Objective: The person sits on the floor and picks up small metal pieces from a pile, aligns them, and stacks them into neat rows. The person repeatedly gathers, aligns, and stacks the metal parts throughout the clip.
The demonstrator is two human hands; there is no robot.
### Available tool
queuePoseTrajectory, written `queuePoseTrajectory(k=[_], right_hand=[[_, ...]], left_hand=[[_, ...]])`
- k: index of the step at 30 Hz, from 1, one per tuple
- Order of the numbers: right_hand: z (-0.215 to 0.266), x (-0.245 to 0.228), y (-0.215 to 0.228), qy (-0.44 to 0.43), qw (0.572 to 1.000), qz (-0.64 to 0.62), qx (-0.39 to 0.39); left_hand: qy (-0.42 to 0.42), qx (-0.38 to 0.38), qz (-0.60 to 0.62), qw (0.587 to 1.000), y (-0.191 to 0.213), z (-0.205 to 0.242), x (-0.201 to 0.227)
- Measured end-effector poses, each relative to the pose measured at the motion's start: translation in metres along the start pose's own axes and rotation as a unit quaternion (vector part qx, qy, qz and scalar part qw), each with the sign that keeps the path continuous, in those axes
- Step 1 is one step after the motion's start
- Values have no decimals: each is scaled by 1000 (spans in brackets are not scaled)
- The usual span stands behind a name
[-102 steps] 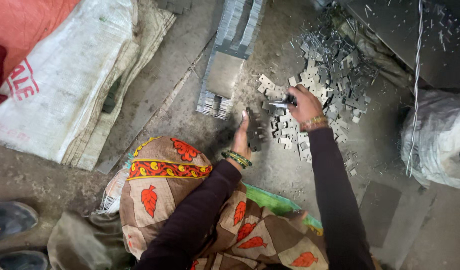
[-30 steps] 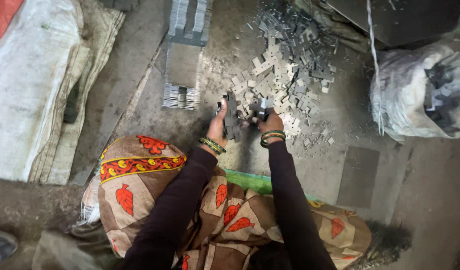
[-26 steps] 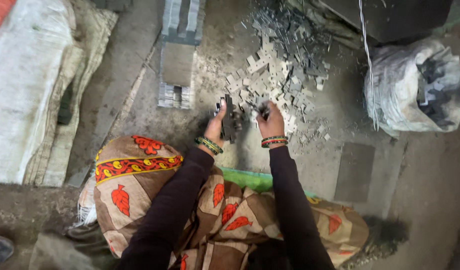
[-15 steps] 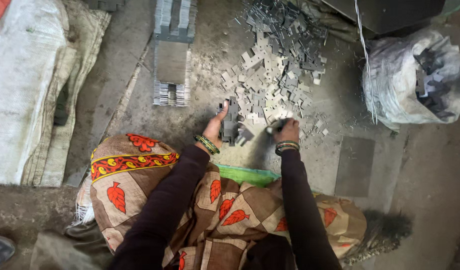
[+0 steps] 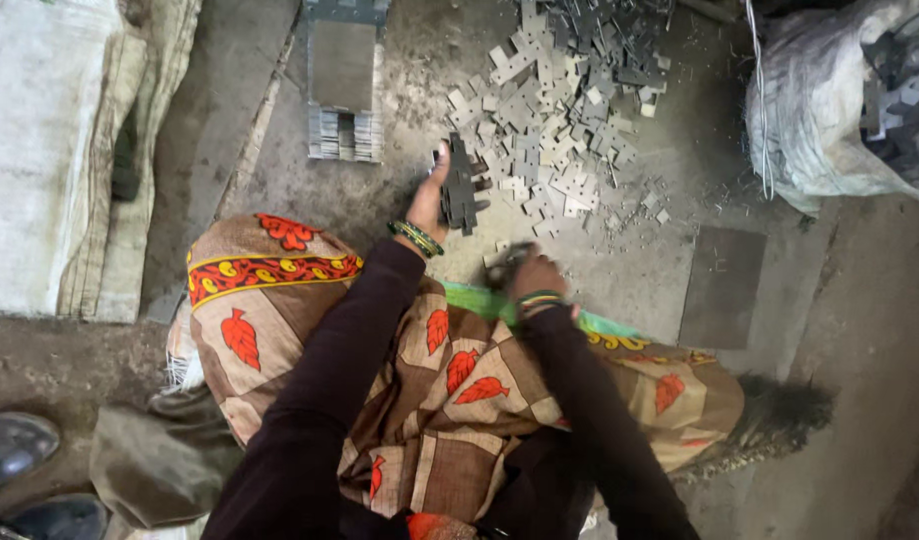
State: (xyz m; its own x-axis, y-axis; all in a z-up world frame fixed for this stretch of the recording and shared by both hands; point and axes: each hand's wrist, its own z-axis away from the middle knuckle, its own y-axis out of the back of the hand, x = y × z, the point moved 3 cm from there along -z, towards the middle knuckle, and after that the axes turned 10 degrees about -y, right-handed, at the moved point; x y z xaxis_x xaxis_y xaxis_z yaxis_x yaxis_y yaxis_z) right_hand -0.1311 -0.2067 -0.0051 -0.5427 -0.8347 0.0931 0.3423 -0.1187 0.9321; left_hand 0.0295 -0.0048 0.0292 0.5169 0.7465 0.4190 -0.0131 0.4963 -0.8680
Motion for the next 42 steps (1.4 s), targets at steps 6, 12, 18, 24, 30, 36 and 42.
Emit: queuePoseTrajectory(k=[6, 12, 18, 24, 30, 36, 42], right_hand=[[0, -7, 20, 67, 983, -166, -39], [16, -23, 125, 162, 926, -316, 125], [-43, -23, 102, 37, 983, -71, 167], [-58, 12, 65, 16, 951, -307, 28], [-35, -20, 115, 179, 921, -326, 118], [-130, 21, 109, 39, 991, 4, 128], [-132, 67, 91, 32, 975, -210, 58]], left_hand=[[52, 44, -15, 998, 10, 11, -17], [127, 5, -73, 989, 22, 29, -29], [131, -58, -20, 989, -9, 27, -15], [127, -16, -74, 989, -5, 16, -17], [111, -18, -78, 991, -2, 15, -17], [100, -57, -24, 993, -19, 18, -3], [87, 9, -60, 994, -17, 13, -7]])
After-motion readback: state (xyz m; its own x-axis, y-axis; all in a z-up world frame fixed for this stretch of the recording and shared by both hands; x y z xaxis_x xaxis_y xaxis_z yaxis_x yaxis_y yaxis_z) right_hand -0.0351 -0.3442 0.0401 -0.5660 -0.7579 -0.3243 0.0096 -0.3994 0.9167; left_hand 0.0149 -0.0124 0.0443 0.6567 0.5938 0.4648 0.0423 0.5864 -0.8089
